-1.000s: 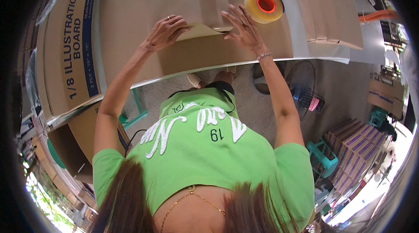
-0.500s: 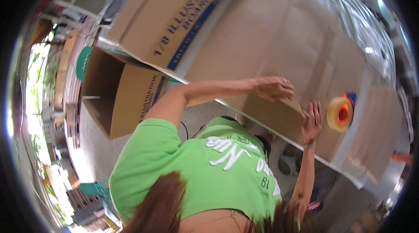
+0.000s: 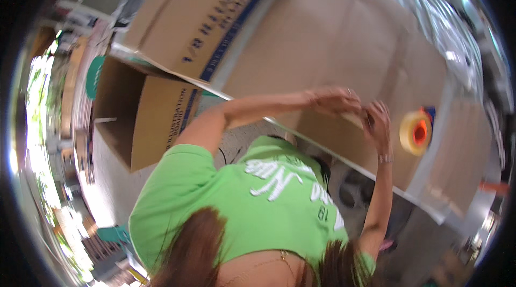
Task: The person wraps illustration boards in brown paper by hand and secures the edges with tape using a tape dispenser.
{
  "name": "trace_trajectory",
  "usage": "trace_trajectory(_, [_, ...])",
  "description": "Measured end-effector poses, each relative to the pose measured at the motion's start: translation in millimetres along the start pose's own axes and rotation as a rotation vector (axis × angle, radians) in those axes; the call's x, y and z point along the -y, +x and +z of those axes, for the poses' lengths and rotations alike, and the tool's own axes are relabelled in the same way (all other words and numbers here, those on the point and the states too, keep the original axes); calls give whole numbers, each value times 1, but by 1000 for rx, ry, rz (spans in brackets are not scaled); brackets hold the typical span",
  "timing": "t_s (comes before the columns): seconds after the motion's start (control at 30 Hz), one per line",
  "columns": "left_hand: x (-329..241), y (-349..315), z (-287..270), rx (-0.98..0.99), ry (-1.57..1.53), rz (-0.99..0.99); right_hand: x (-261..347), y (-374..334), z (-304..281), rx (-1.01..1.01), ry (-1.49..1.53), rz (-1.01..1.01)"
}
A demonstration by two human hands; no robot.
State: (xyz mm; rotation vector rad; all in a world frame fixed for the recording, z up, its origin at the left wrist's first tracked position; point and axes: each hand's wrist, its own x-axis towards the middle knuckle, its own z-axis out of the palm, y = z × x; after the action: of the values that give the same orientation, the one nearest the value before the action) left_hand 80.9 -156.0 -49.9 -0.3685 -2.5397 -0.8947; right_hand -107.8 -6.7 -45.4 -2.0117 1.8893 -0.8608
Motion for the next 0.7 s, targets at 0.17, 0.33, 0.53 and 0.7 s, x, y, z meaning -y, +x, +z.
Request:
trace_trajectory(0.17, [11, -16, 4, 35, 81, -210, 1, 9, 10, -90, 74, -65])
trace_trajectory(0.33, [-3, -42, -36, 59, 279, -238, 3, 0, 2, -122, 105, -8])
trace_trajectory(0.53, [22, -77, -32, 46, 493, -4, 11, 1, 3, -135, 170, 9])
trace_trajectory(0.7, [22, -80, -12, -124, 596, 39, 15, -1, 4, -178, 201, 8])
